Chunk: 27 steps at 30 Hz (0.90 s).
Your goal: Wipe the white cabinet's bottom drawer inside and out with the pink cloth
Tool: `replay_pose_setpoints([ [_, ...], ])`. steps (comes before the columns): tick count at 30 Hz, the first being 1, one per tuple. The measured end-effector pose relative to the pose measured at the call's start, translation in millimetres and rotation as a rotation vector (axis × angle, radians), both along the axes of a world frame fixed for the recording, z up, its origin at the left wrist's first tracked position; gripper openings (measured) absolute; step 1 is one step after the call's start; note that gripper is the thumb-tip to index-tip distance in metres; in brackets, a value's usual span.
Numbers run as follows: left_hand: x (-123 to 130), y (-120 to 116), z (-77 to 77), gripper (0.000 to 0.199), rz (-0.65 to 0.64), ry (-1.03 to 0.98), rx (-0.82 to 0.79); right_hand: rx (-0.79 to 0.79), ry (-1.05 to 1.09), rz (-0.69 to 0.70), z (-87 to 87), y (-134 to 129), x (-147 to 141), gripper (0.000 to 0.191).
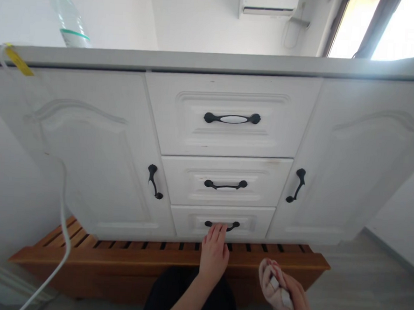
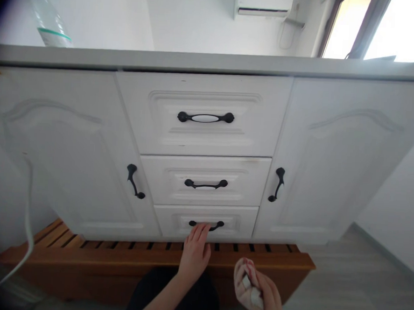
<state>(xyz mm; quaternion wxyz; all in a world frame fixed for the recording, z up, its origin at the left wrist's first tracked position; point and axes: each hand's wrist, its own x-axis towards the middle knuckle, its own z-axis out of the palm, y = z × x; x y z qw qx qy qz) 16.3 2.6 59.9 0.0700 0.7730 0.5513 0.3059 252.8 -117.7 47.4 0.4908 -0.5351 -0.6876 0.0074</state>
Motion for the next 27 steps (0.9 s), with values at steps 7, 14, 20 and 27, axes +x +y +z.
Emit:
replay_pose_setpoints([
  [7, 2.4, 5.3, 5.7, 0.055, 0.035, -0.085, -0.007, 0.056, 0.103, 0.016, 47.0, 12.3, -40.8, 0.048],
  [14, 5.7, -11.7, 12.7, 0.046, 0.051, -0.062, 0.003, 0.117, 0.08, 0.054, 98.9, 54.3, -79.2, 0.053],
  [20, -0.2, -71.1, -48.7, 0.048, 0.061, 0.084, 0.285, 0.033, -0.096, 0.015, 113.9, 79.7, -85.6, 0.065],
  [27, -21.7, -87.8, -70.9, 0.069, -0.096, 0.105, 0.298, -0.095, -0.191, -0.02, 106.8, 54.7, -87.7, 0.061],
])
